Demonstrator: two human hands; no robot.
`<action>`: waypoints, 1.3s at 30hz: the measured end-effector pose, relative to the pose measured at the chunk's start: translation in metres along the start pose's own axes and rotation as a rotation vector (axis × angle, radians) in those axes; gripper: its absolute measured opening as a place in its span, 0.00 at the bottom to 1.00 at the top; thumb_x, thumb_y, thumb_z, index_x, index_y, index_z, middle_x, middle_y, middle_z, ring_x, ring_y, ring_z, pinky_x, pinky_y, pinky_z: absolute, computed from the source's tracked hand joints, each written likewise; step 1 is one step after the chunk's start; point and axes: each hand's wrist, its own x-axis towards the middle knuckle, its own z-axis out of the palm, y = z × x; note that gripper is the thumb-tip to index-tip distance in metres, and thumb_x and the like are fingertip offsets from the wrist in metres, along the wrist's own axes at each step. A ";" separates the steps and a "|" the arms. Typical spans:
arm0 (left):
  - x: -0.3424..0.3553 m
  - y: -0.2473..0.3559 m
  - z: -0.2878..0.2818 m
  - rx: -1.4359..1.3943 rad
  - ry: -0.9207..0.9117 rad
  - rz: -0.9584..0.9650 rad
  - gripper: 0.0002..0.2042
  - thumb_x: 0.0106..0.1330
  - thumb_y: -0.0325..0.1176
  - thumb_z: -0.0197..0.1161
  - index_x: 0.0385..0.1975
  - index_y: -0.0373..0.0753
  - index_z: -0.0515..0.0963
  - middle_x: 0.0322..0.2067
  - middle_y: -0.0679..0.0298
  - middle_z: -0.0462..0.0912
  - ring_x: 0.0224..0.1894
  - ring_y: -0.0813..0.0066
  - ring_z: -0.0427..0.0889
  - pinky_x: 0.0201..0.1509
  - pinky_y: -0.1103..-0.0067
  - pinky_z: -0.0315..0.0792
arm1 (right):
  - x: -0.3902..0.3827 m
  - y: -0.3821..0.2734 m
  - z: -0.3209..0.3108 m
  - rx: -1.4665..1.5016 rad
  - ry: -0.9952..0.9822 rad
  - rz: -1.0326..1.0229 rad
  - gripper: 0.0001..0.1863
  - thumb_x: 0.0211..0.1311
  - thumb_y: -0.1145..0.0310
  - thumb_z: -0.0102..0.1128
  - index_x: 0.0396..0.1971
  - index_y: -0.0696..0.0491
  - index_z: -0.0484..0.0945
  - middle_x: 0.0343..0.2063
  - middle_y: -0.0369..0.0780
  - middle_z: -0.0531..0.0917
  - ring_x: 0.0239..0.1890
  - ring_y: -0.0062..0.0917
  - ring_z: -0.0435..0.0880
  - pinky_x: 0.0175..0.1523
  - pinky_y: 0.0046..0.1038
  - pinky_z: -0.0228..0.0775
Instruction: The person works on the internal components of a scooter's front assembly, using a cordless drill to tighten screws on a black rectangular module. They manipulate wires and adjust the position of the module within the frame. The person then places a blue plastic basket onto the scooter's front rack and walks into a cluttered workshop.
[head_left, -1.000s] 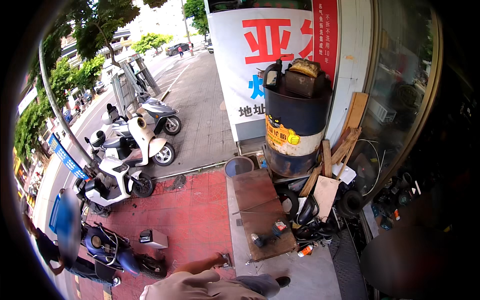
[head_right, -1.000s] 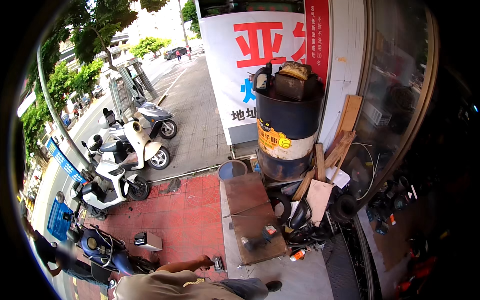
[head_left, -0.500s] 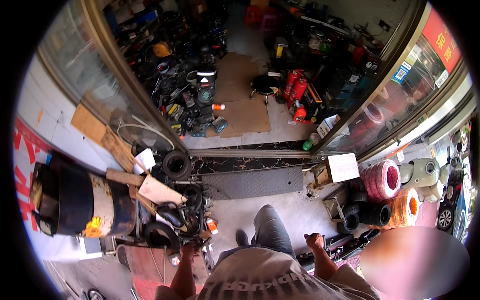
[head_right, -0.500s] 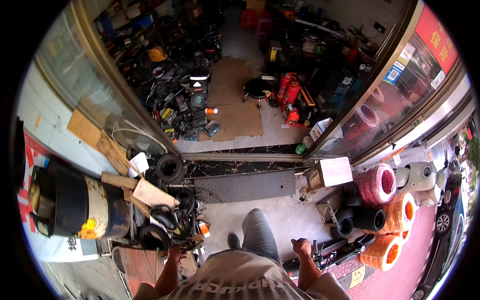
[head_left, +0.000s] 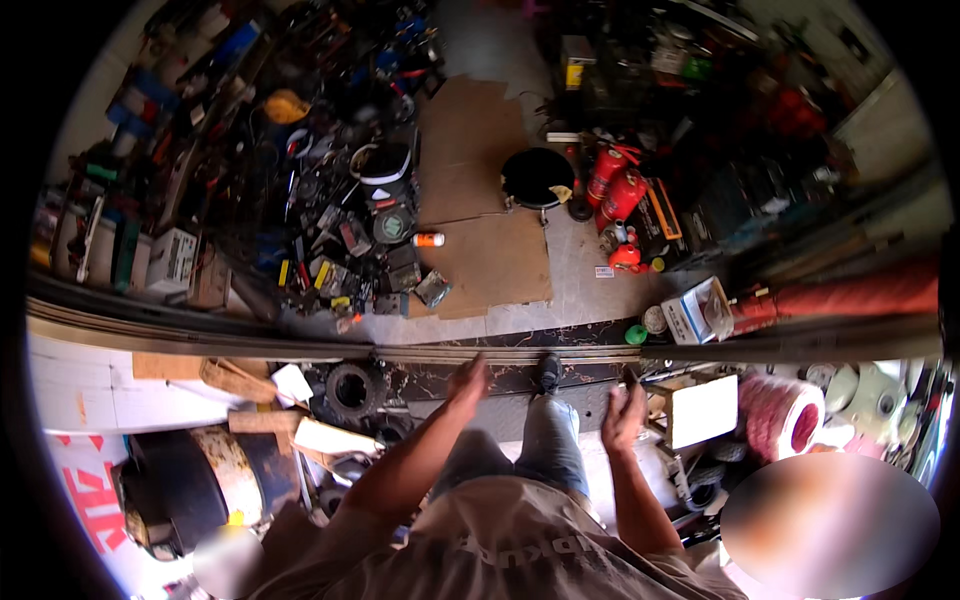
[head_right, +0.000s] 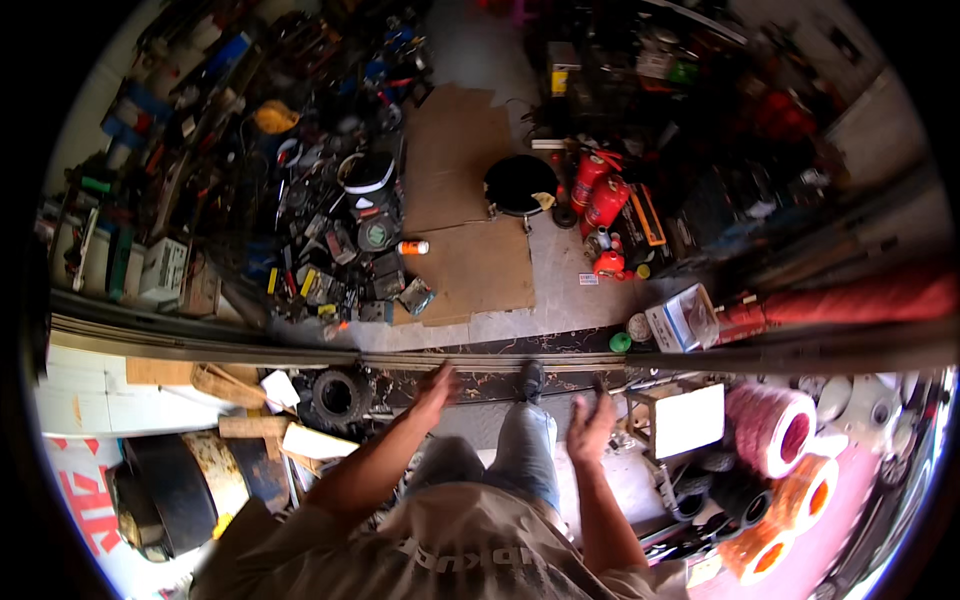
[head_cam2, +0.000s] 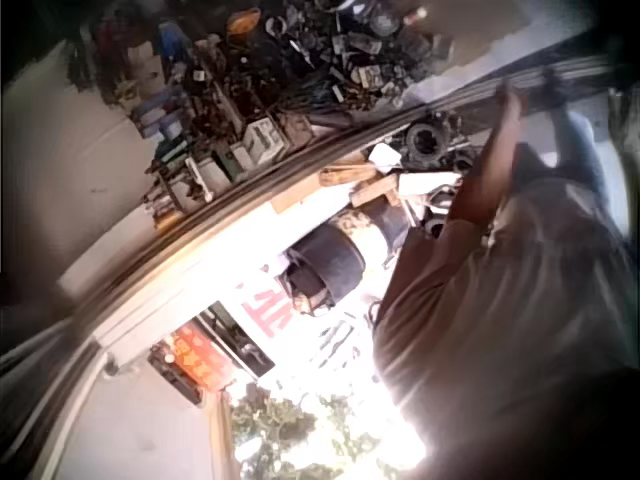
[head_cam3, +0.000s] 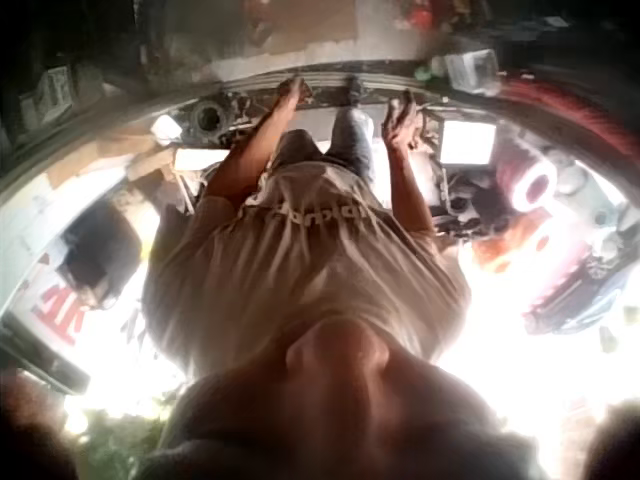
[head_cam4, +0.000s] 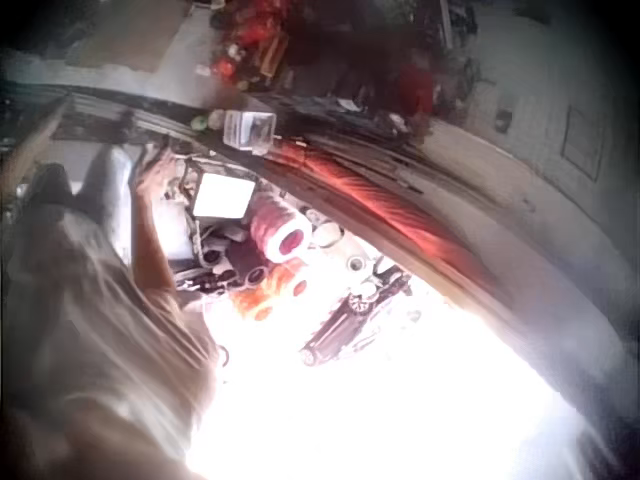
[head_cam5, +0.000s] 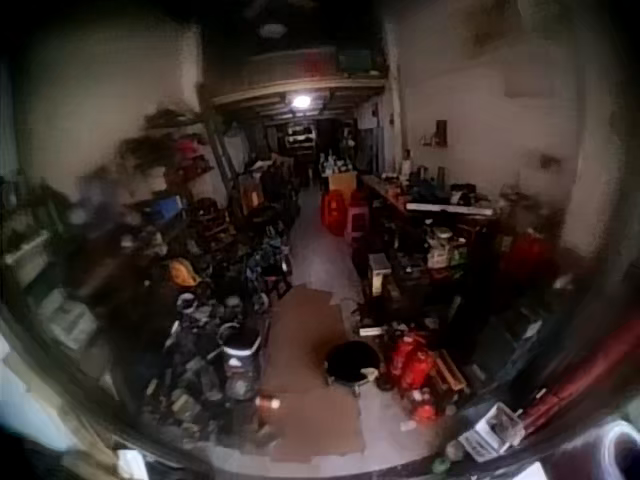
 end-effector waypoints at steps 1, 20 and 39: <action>0.003 0.037 0.033 -0.110 -0.108 0.092 0.21 0.78 0.56 0.61 0.50 0.44 0.81 0.33 0.69 0.83 0.31 0.76 0.82 0.34 0.75 0.77 | 0.033 -0.058 0.010 0.130 -0.035 -0.158 0.29 0.77 0.57 0.60 0.66 0.62 0.73 0.60 0.55 0.80 0.63 0.47 0.77 0.70 0.43 0.66; 0.178 0.580 -0.009 -0.402 -0.388 0.158 0.26 0.79 0.59 0.54 0.64 0.46 0.73 0.58 0.62 0.80 0.61 0.64 0.80 0.67 0.60 0.74 | 0.530 -0.419 0.331 -0.020 -0.388 -0.637 0.47 0.69 0.36 0.58 0.80 0.45 0.59 0.80 0.46 0.58 0.82 0.47 0.53 0.80 0.63 0.39; 0.572 1.060 0.091 0.870 -0.222 1.583 0.30 0.68 0.41 0.68 0.69 0.36 0.75 0.75 0.44 0.66 0.78 0.40 0.60 0.80 0.50 0.54 | 1.158 -0.602 0.403 1.563 -0.522 0.426 0.64 0.65 0.13 0.31 0.83 0.54 0.51 0.78 0.51 0.63 0.79 0.40 0.62 0.79 0.42 0.51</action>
